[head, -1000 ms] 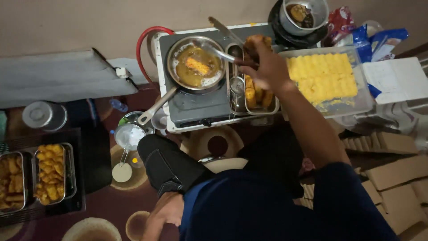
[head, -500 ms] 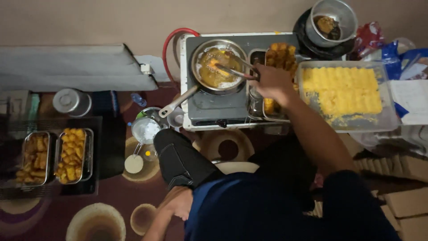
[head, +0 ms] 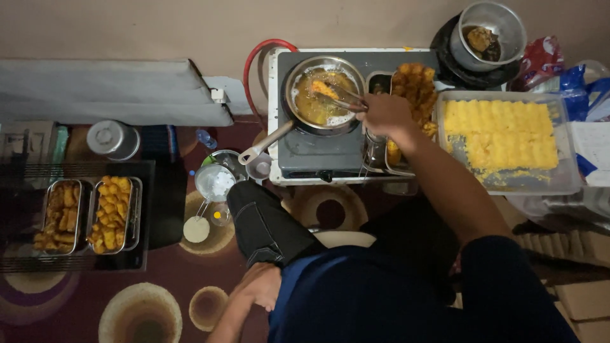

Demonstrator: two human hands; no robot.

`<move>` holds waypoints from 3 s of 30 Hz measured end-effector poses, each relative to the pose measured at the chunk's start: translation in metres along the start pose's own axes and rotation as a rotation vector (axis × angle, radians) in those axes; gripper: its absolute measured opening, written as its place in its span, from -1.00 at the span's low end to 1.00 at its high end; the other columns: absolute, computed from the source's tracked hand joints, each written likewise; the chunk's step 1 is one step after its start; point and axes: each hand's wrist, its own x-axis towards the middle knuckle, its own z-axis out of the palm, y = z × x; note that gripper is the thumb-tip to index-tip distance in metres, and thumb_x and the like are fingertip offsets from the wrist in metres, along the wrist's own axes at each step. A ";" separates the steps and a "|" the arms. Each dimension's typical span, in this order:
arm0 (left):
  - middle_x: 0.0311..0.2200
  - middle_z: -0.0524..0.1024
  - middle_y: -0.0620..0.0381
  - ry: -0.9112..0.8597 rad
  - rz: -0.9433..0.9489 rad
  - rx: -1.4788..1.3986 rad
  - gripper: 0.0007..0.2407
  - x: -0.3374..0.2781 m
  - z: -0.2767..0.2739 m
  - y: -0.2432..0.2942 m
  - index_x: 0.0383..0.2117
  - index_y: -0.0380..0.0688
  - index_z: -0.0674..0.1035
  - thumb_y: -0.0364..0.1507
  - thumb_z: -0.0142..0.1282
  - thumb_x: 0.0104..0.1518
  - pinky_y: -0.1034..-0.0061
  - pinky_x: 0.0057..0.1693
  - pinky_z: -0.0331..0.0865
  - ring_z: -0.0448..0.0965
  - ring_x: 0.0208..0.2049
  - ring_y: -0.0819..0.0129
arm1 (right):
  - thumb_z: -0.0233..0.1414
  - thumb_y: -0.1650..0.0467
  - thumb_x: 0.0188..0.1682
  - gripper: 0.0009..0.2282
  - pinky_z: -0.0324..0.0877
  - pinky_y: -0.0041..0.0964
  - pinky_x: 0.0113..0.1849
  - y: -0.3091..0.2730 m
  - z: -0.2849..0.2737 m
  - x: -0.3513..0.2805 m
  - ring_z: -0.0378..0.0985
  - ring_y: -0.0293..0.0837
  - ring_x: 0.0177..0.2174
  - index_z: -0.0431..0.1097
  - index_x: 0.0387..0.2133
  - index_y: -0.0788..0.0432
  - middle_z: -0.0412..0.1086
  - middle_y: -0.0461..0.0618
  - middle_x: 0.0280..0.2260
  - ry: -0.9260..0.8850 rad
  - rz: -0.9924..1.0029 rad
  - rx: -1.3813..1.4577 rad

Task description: Frying food items in a pan and transferring them to a tray using tongs

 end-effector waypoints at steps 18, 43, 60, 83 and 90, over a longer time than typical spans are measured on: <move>-0.83 0.39 0.42 -0.068 -0.068 -0.065 -0.84 0.022 0.037 -0.021 -0.93 0.29 0.49 -0.22 0.28 -0.38 0.49 -0.45 0.23 0.41 -0.68 0.62 | -0.11 0.06 0.11 -0.48 0.40 0.01 -0.35 0.039 0.009 -0.015 0.59 0.11 -0.40 0.27 0.31 -0.04 0.55 0.10 -0.34 0.242 -0.096 0.146; -0.87 0.31 0.33 -0.062 -0.035 -0.039 -0.82 0.009 0.019 -0.012 -0.94 0.26 0.47 -0.23 0.29 -0.43 0.49 -0.47 0.25 0.37 -0.73 0.56 | 0.06 0.06 0.02 -0.28 0.44 0.18 -0.30 0.061 0.049 -0.021 0.58 0.38 -0.22 -0.08 0.46 -0.21 0.56 0.16 -0.15 0.433 -0.093 0.069; -0.79 0.49 0.19 -0.067 -0.036 0.015 -0.91 -0.007 -0.014 0.004 -0.86 0.17 0.61 -0.32 0.30 -0.53 0.39 -0.40 0.45 0.65 -0.57 0.34 | 0.14 0.05 0.01 -0.25 0.47 -0.01 -0.36 0.073 0.059 -0.028 0.63 0.23 -0.30 -0.13 0.45 -0.32 0.59 0.01 -0.20 0.475 -0.107 0.137; -0.64 0.44 0.21 -0.188 -0.313 -0.179 -0.80 -0.022 -0.050 0.029 -0.69 0.03 0.38 -0.20 0.07 -0.12 0.33 -0.28 0.23 0.41 -0.53 0.43 | 0.05 0.04 0.01 -0.28 0.31 0.04 -0.49 0.149 0.197 -0.200 0.50 0.24 -0.56 0.00 0.46 -0.18 0.51 0.28 -0.47 0.483 0.370 0.389; -0.59 0.55 0.05 -0.101 -0.167 -0.084 -0.76 -0.025 -0.037 0.021 -0.75 -0.02 0.39 -0.18 0.09 -0.22 0.18 -0.25 0.29 0.61 -0.44 -0.01 | 0.09 0.10 -0.01 -0.29 0.43 0.15 -0.19 0.158 0.236 -0.187 0.57 0.28 -0.16 0.03 0.44 -0.10 0.53 0.16 -0.03 0.582 0.320 0.317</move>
